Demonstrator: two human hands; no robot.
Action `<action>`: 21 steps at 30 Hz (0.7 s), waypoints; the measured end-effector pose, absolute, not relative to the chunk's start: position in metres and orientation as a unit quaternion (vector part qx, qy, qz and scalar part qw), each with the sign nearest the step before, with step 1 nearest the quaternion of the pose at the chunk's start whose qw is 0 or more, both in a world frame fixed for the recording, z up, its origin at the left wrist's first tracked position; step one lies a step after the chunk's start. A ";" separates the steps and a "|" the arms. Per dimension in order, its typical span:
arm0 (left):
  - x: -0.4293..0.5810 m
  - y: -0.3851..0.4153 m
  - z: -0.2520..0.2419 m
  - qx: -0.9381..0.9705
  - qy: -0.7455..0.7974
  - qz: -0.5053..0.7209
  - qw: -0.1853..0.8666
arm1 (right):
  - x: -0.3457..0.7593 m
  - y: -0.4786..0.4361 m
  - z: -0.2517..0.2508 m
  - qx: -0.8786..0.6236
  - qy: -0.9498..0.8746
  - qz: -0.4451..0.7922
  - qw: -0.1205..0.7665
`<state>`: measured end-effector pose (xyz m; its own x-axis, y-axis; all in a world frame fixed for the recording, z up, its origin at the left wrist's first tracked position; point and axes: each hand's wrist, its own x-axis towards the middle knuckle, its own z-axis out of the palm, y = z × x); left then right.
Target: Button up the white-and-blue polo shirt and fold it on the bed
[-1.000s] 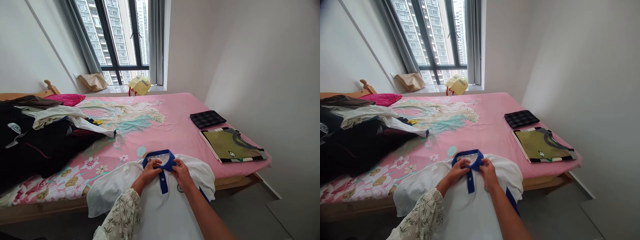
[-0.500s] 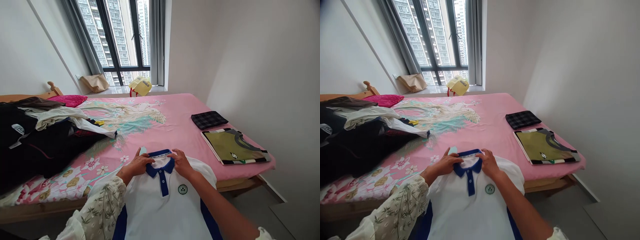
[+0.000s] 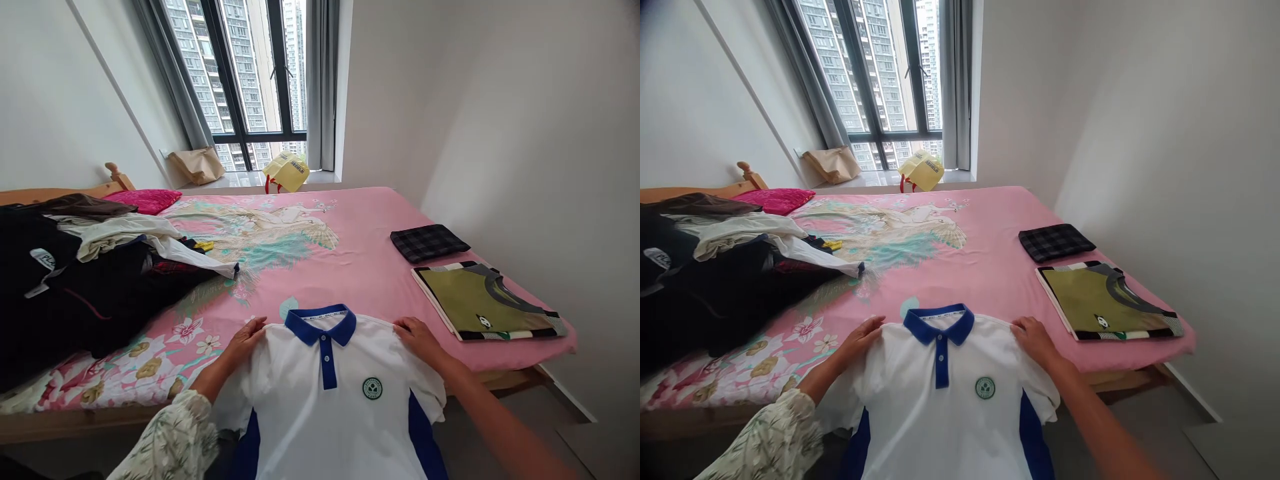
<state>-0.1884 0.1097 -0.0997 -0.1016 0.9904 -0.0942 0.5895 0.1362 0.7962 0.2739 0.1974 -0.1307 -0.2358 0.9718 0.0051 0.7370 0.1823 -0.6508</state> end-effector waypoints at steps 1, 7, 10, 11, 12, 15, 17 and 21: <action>-0.196 0.105 -0.100 0.580 0.675 0.298 0.346 | 0.283 0.196 -0.131 -0.572 -0.743 0.280 0.205; -0.202 0.111 -0.091 0.603 0.662 0.244 0.374 | 0.278 0.198 -0.120 -0.567 -0.754 0.289 0.161; -0.203 0.112 -0.086 0.609 0.686 0.211 0.336 | 0.274 0.199 -0.116 -0.589 -0.744 0.273 0.159; -0.207 0.110 -0.085 0.606 0.699 0.204 0.321 | 0.275 0.199 -0.115 -0.600 -0.737 0.268 0.159; -0.210 0.107 -0.084 0.600 0.710 0.197 0.310 | 0.278 0.199 -0.115 -0.609 -0.730 0.264 0.160; -0.221 0.101 -0.084 0.589 0.726 0.182 0.305 | 0.281 0.201 -0.113 -0.613 -0.729 0.260 0.160; -0.221 0.100 -0.086 0.593 0.722 0.178 0.309 | 0.276 0.203 -0.113 -0.594 -0.746 0.259 0.156; -0.209 0.106 -0.086 0.609 0.713 0.177 0.300 | 0.256 0.208 -0.115 -0.577 -0.768 0.235 0.146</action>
<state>-0.2092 0.1064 -0.0857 -0.0789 0.9742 -0.2115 0.7615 0.1958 0.6179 0.2564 0.2077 -0.1149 -0.2912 0.9555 -0.0460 0.8182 0.2239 -0.5295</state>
